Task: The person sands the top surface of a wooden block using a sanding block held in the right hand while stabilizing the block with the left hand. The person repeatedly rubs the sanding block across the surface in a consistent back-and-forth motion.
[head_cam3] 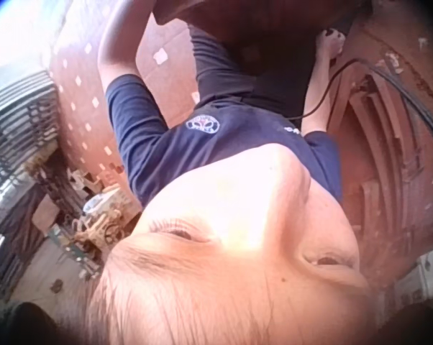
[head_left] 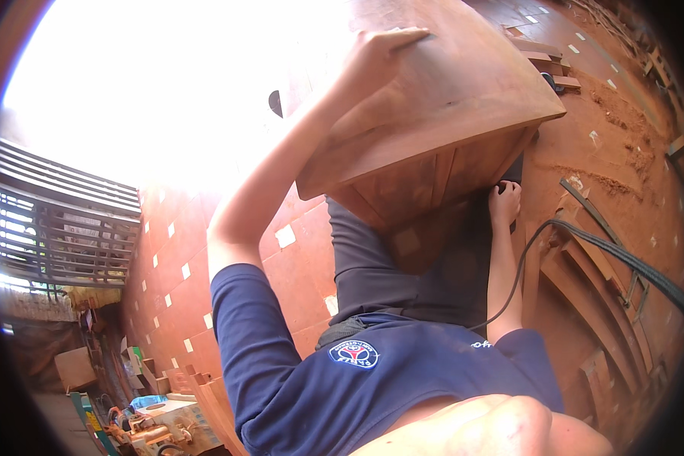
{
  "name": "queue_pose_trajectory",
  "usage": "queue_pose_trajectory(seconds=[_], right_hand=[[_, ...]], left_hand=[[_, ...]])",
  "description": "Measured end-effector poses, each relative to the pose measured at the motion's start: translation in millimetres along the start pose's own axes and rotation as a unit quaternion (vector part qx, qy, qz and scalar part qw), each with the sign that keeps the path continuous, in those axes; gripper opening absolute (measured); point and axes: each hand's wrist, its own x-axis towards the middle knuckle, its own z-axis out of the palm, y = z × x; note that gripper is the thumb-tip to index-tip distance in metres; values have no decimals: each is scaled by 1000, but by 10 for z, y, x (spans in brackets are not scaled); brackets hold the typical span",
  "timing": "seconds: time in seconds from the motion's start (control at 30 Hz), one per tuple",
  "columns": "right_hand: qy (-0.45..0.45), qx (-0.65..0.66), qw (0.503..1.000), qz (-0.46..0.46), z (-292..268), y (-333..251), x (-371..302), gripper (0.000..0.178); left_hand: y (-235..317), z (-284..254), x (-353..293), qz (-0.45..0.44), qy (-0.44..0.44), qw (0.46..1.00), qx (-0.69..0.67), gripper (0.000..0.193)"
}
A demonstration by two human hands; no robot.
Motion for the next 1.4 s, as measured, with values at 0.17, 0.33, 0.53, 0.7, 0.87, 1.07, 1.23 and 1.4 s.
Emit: queue_pose_trajectory(seconds=[0.17,0.33,0.53,0.7,0.87,1.07,1.23,1.4], right_hand=[[-1,20,1000,5,-27,24,4,29],[-9,17,1000,6,-35,36,0,28],[-8,5,1000,11,-50,43,11,26],[-9,0,1000,8,-97,-49,15,25],[34,4,999,-15,19,19,15,24],[31,77,996,14,-7,64,4,24],[-12,76,997,26,-53,20,-16,28],[1,59,998,0,15,126,50,28]], left_hand=[[823,-323,-433,32,-46,998,3,42],[1343,-860,-703,-54,-56,988,-131,24],[1086,-968,-193,-121,27,983,-137,31],[17,-551,389,-120,78,985,-97,29],[-308,-130,452,10,43,998,-54,28],[466,-273,-34,11,-65,998,-12,29],[1377,-678,-602,43,-50,994,-83,25],[1518,-787,-415,21,7,990,-141,19]])
